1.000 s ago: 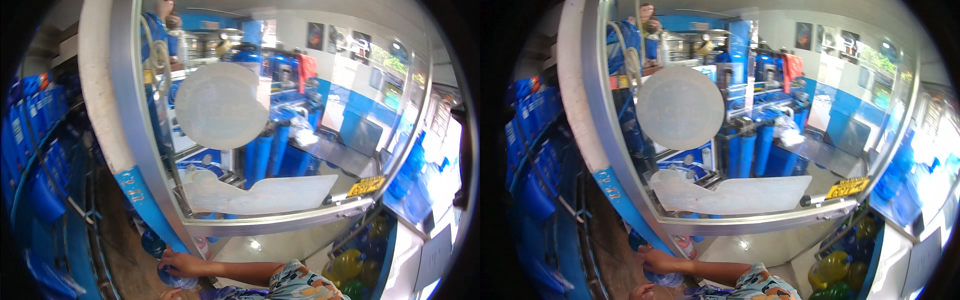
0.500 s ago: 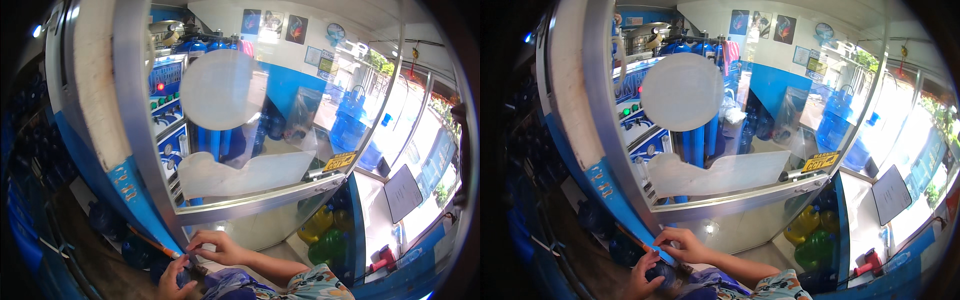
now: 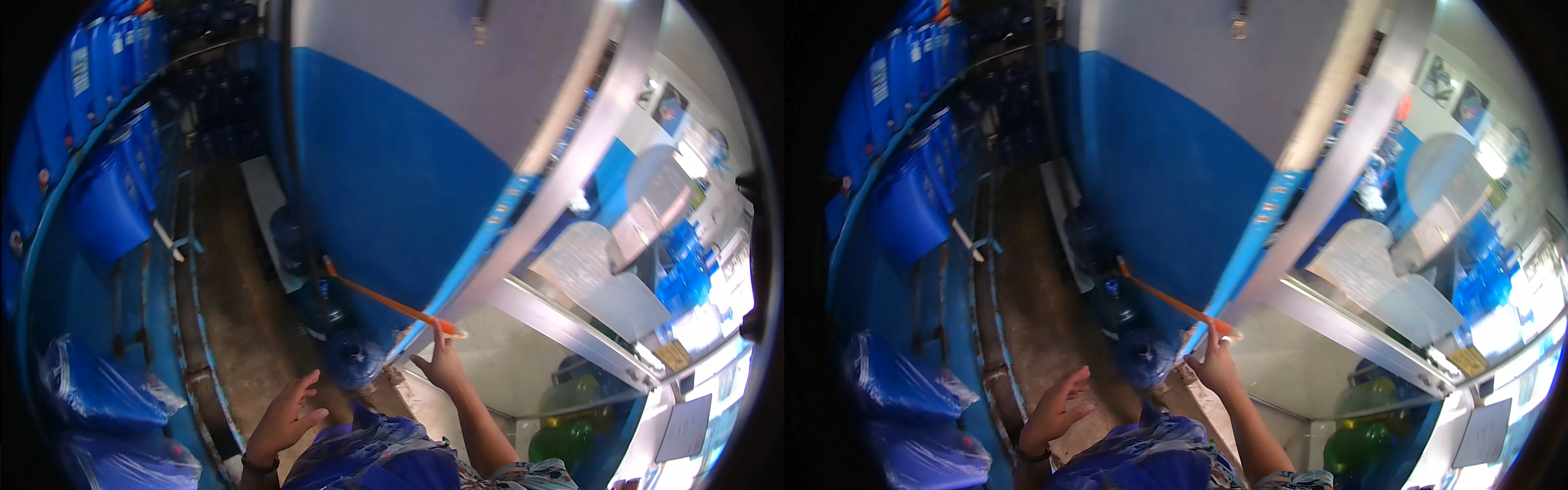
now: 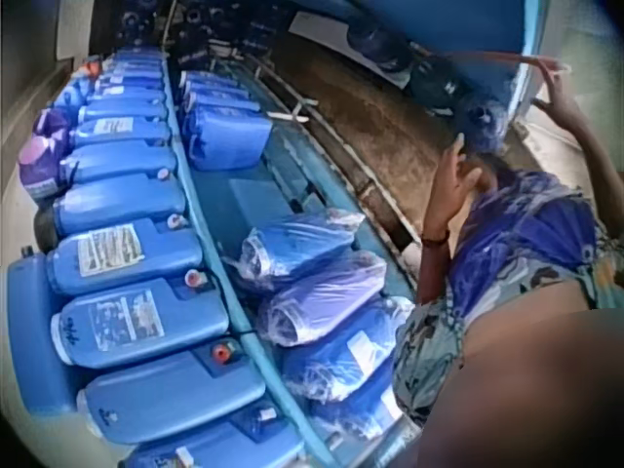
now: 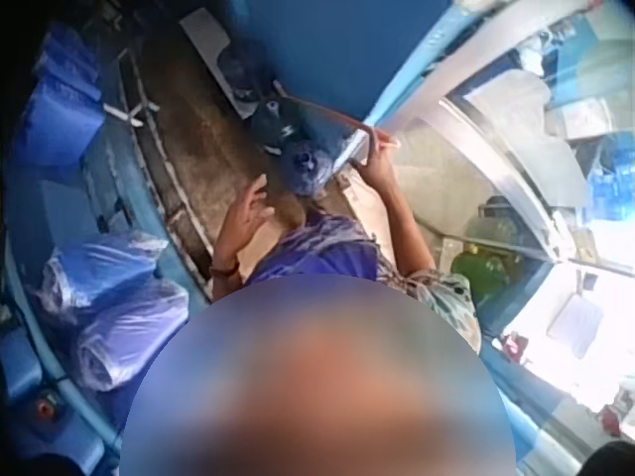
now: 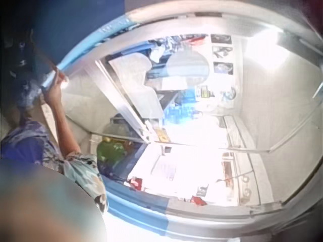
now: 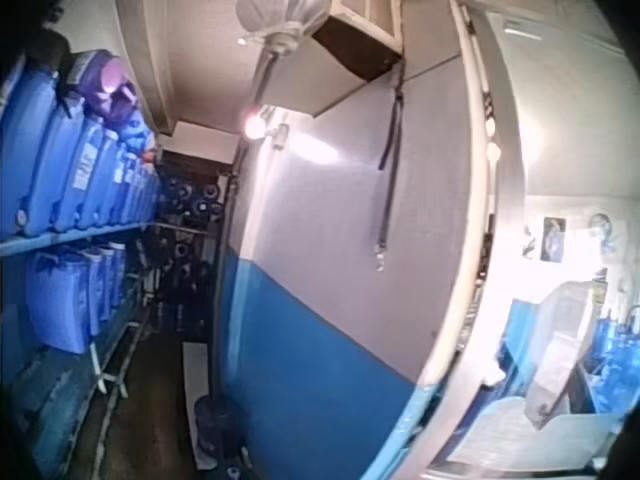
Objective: The person repeatedly picks up large blue water jugs from a storage area, carries them to a stainless steel counter, and places them down. The person then uses a squeegee to push water across the floor toward a drain.
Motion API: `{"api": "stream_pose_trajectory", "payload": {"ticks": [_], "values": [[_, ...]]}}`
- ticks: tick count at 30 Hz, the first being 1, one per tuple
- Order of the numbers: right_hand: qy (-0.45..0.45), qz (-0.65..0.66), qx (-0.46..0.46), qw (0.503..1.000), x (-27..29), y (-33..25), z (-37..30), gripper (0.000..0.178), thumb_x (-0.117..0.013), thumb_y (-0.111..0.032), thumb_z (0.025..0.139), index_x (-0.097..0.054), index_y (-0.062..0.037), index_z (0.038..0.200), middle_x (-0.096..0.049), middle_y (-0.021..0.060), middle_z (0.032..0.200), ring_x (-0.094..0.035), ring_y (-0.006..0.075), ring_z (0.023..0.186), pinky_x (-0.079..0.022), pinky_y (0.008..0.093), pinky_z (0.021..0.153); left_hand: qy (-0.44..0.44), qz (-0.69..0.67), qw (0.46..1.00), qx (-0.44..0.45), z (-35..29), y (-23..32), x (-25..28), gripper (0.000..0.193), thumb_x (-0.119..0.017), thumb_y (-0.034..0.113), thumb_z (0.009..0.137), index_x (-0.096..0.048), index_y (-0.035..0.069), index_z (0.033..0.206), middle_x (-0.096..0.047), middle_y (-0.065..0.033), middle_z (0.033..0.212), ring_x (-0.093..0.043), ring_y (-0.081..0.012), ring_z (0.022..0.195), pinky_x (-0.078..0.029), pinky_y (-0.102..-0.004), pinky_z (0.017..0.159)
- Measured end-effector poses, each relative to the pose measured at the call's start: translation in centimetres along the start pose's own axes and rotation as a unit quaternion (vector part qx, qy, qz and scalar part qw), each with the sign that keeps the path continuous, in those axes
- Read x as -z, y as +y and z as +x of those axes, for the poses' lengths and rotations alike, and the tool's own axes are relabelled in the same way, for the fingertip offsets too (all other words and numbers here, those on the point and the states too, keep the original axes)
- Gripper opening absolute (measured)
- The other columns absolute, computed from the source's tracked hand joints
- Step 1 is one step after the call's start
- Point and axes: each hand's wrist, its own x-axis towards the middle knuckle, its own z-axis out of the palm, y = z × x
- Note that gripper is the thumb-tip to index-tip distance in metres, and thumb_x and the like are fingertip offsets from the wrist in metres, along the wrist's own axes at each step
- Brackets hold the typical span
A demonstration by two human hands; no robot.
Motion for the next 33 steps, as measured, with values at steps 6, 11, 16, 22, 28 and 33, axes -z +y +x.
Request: {"api": "stream_pose_trajectory", "payload": {"ticks": [6, 11, 16, 22, 28, 33], "values": [[0.153, 0.130, 0.013, 0.980, -5.7, -2.7, 8.1, 0.102, -0.076, -0.016, 0.077, -0.008, -0.0007, 0.151, -0.042, 0.0419, 0.129, -0.045, 0.0533, 0.121, -0.038, 0.0492, 0.104, 0.042, 0.018, 0.999, 0.007, 2.3, -3.0, 8.0, 0.068, -0.069, 0.028, 0.089, -0.038, 0.009, 0.146, -0.052, -0.0161, 0.134, -0.058, -0.0276, 0.115, -0.050, -0.0367, 0.089], [0.218, 0.135, -0.110, 0.960, -8.7, -1.9, 8.1, 0.090, -0.070, -0.008, 0.080, -0.018, -0.0148, 0.153, -0.040, 0.0293, 0.136, -0.049, 0.0432, 0.116, -0.041, 0.0487, 0.102, 0.026, 0.057, 0.998, 0.020, 7.5, -4.5, 14.0, 0.065, -0.069, 0.023, 0.089, -0.040, 0.007, 0.144, -0.053, -0.0138, 0.128, -0.058, -0.0253, 0.112, -0.047, -0.0370, 0.094], [0.331, 0.110, 0.012, 0.937, -8.5, -6.6, 11.6, 0.073, -0.066, 0.001, 0.081, -0.039, -0.0156, 0.147, -0.050, 0.0193, 0.126, -0.053, 0.0316, 0.109, -0.044, 0.0420, 0.096, 0.022, 0.156, 0.986, -0.051, 15.1, -5.6, 18.4, 0.060, -0.066, 0.023, 0.088, -0.042, 0.006, 0.141, -0.054, -0.0166, 0.124, -0.058, -0.0303, 0.107, -0.048, -0.0380, 0.090], [0.410, 0.184, 0.172, 0.877, -5.2, -16.2, 29.6, 0.041, -0.057, 0.004, 0.090, -0.061, -0.0090, 0.128, -0.060, 0.0188, 0.117, -0.059, 0.0268, 0.100, -0.046, 0.0354, 0.091, -0.056, 0.113, 0.989, -0.077, 22.5, -7.8, 18.9, 0.057, -0.063, 0.023, 0.088, -0.044, 0.007, 0.139, -0.052, -0.0206, 0.127, -0.056, -0.0375, 0.113, -0.047, -0.0415, 0.093], [0.400, 0.420, 0.283, 0.764, 2.8, -29.7, 40.9, 0.031, -0.052, 0.003, 0.094, -0.067, -0.0033, 0.121, -0.059, 0.0056, 0.105, -0.056, 0.0147, 0.095, -0.045, 0.0260, 0.087, -0.068, 0.164, 0.978, -0.111, 27.0, -10.2, 23.4, 0.060, -0.065, 0.018, 0.084, -0.043, 0.005, 0.139, -0.054, -0.0209, 0.123, -0.057, -0.0383, 0.109, -0.048, -0.0428, 0.092], [0.172, 0.552, 0.376, 0.725, 5.8, -40.2, 39.9, 0.028, -0.051, 0.006, 0.092, -0.070, -0.0007, 0.112, -0.061, 0.0077, 0.108, -0.057, 0.0171, 0.094, -0.045, 0.0283, 0.089, 0.078, 0.158, 0.958, -0.229, 33.9, -8.9, 28.7, 0.069, -0.069, 0.015, 0.082, -0.037, -0.002, 0.141, -0.050, -0.0251, 0.132, -0.050, -0.0390, 0.122, -0.042, -0.0427, 0.102]]}}
